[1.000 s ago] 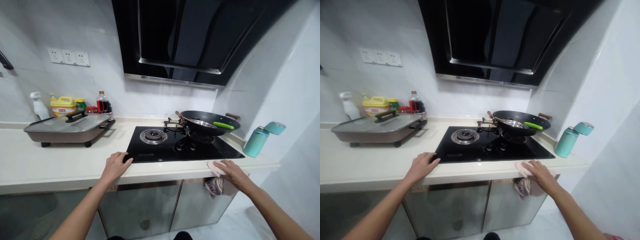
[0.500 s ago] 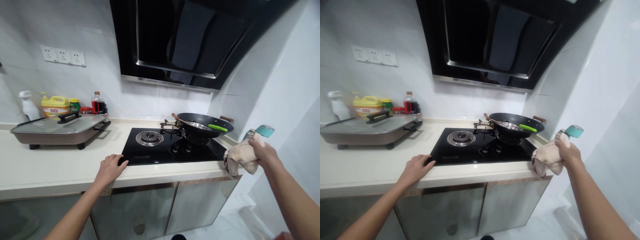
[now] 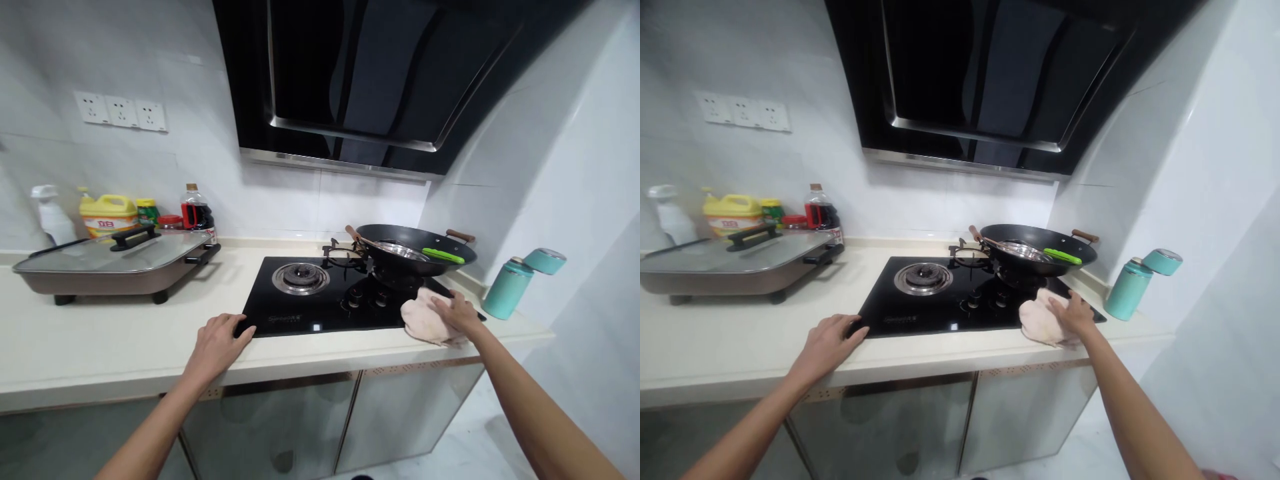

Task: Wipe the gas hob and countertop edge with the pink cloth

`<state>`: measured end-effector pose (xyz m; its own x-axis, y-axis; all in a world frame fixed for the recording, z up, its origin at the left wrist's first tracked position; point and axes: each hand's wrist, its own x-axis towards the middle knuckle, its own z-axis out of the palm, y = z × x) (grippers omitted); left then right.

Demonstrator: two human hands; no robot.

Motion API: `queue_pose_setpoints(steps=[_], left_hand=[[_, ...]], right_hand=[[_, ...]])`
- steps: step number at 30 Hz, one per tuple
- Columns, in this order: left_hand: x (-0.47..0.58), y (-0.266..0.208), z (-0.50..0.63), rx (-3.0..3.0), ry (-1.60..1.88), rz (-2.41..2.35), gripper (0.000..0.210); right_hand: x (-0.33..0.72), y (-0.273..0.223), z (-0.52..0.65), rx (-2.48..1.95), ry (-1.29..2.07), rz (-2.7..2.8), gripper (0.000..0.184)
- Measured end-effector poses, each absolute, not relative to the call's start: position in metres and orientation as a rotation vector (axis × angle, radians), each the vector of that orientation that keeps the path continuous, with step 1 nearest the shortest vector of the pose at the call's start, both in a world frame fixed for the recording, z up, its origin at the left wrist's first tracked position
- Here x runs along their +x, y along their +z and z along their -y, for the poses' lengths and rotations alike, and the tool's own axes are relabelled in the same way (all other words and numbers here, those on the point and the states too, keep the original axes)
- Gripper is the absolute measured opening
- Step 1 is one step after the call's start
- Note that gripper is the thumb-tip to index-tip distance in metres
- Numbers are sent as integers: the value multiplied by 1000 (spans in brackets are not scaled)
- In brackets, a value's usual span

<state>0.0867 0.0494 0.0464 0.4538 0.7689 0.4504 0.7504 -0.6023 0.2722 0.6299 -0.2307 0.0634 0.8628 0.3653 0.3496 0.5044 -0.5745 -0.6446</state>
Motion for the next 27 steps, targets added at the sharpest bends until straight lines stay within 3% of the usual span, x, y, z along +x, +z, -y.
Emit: queue_pose_setpoints(steps=[2, 9, 13, 21, 27], left_hand=[[87, 46, -50, 2649, 841, -1379, 50], [85, 46, -47, 2670, 815, -1379, 52], [86, 48, -45, 2677, 786, -1381, 53], [86, 46, -48, 2668, 818, -1371, 52], [87, 45, -48, 2664, 845, -1385, 50]], right_hand=[[630, 61, 231, -2335, -252, 603, 87], [614, 51, 231, -2484, -132, 831, 76], [560, 47, 209, -2563, -98, 1077, 81], [446, 67, 157, -2649, -278, 1452, 70], [389, 70, 131, -2342, -198, 1691, 66]])
